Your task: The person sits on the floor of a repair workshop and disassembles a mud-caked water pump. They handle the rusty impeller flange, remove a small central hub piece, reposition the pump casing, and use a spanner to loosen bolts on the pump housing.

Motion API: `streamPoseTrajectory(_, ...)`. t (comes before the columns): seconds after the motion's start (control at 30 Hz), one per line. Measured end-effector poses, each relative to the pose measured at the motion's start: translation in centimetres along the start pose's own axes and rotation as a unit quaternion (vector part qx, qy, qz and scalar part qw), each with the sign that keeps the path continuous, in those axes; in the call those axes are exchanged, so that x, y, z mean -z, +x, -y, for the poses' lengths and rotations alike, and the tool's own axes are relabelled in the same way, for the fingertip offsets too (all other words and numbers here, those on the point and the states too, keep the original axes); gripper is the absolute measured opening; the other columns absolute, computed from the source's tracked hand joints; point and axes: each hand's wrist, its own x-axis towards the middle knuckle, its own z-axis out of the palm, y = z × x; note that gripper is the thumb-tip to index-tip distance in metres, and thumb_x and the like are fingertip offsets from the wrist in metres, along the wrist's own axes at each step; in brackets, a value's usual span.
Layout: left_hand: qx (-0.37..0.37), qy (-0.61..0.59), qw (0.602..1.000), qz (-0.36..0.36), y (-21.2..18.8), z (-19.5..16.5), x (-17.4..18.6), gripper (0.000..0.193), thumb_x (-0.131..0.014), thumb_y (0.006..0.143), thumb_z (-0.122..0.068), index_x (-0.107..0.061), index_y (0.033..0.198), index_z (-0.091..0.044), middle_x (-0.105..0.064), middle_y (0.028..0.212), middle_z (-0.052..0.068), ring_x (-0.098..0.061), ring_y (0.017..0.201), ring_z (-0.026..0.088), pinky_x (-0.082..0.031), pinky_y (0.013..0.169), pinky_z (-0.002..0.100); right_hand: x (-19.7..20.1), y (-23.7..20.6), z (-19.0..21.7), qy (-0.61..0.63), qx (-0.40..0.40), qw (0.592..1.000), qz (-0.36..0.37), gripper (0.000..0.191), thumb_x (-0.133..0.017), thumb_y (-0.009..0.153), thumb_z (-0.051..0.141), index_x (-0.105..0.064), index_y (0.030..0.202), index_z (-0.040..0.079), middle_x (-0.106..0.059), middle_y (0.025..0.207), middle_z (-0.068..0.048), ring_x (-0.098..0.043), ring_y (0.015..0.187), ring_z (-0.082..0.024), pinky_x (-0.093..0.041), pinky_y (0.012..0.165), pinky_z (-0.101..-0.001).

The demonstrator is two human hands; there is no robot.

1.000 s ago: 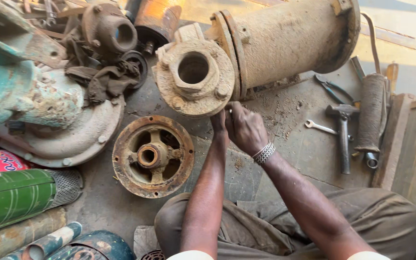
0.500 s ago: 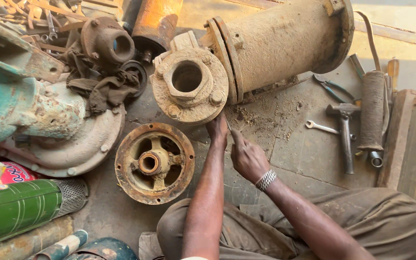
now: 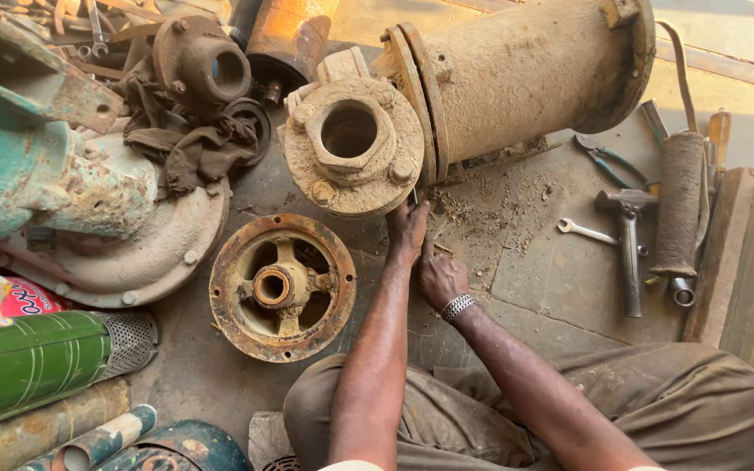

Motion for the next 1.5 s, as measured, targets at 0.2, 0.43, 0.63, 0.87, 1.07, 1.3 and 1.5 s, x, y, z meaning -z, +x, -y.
streamPoseTrajectory(0.2, -0.084, 0.094, 0.991, 0.046, 1.0, 0.1, 0.4, 0.091, -0.063, 0.086, -0.042, -0.028, 0.156, 0.004, -0.031, 0.159, 0.032, -0.039, 0.144, 0.042, -0.033, 0.118, 0.053, -0.8, 0.7, -0.4, 0.101, 0.051, 0.989, -0.092, 0.045, -0.043, 0.097, 0.013, -0.045, 0.14, -0.001, -0.054, 0.064, 0.002, -0.045, 0.049, -0.012, -0.038, 0.04, -0.0302)
streamPoseTrajectory(0.43, 0.076, 0.119, 0.986, 0.085, 1.1, -1.0, 0.8, 0.083, -0.058, 0.086, -0.049, -0.043, 0.151, -0.001, -0.049, 0.152, 0.027, -0.055, 0.136, 0.039, -0.045, 0.114, 0.051, 2.3, -0.5, -0.7, 0.112, -0.027, 0.993, 0.009, 0.022, -0.042, 0.101, 0.013, -0.058, 0.112, 0.004, -0.052, 0.062, 0.0, -0.042, 0.045, -0.012, -0.036, 0.035, -0.03)
streamPoseTrajectory(0.63, 0.057, -0.1, 0.993, 0.008, 1.1, -0.5, 0.1, 0.065, -0.053, 0.094, -0.048, -0.049, 0.141, -0.003, -0.051, 0.14, 0.021, -0.055, 0.124, 0.033, -0.047, 0.102, 0.046, 8.6, 2.4, -0.3, 0.163, 0.063, 0.954, -0.245, 0.019, -0.049, 0.106, 0.021, -0.056, 0.106, 0.003, -0.048, 0.054, 0.002, -0.038, 0.039, -0.012, -0.035, 0.036, -0.0304)
streamPoseTrajectory(0.87, -0.018, -0.209, 0.978, -0.011, 2.1, 0.3, -0.4, 0.048, -0.051, 0.098, -0.042, -0.052, 0.128, -0.004, -0.053, 0.123, 0.015, -0.055, 0.107, 0.026, -0.047, 0.087, 0.04, 8.7, 5.3, -0.7, 0.143, 0.144, 0.921, -0.333, 0.033, -0.05, 0.108, 0.035, -0.056, 0.091, 0.007, -0.048, 0.054, 0.0, -0.038, 0.041, -0.011, -0.035, 0.036, -0.0296)
streamPoseTrajectory(1.07, -0.066, -0.212, 0.975, 0.012, 2.7, 0.2, -0.4, 0.035, -0.049, 0.102, -0.037, -0.054, 0.116, -0.006, -0.054, 0.109, 0.009, -0.056, 0.092, 0.021, -0.048, 0.075, 0.036, 8.0, 3.2, -1.4, 0.194, 0.176, 0.906, -0.333, 0.03, -0.045, 0.111, 0.032, -0.055, 0.094, 0.01, -0.049, 0.059, 0.002, -0.039, 0.044, -0.011, -0.036, 0.039, -0.0306)
streamPoseTrajectory(1.3, -0.099, -0.206, 0.973, 0.039, 2.7, -0.7, -0.3, 0.026, -0.047, 0.106, -0.032, -0.056, 0.103, -0.008, -0.056, 0.092, 0.003, -0.056, 0.075, 0.014, -0.049, 0.06, 0.03, 9.0, 3.4, -1.3, 0.193, 0.132, 0.948, -0.214, 0.032, -0.044, 0.109, 0.035, -0.056, 0.091, 0.011, -0.054, 0.059, 0.001, -0.043, 0.044, -0.014, -0.041, 0.04, -0.0338)
streamPoseTrajectory(1.5, -0.15, -0.142, 0.978, 0.017, 1.4, -3.4, 0.4, 0.018, -0.049, 0.105, -0.022, -0.06, 0.105, -0.006, -0.06, 0.092, -0.001, -0.059, 0.075, 0.01, -0.052, 0.059, 0.026, 9.3, 2.0, -0.9, 0.261, 0.11, 0.933, -0.222, 0.03, -0.043, 0.108, 0.033, -0.062, 0.106, 0.009, -0.067, 0.075, -0.007, -0.051, 0.049, -0.018, -0.048, 0.047, -0.036)
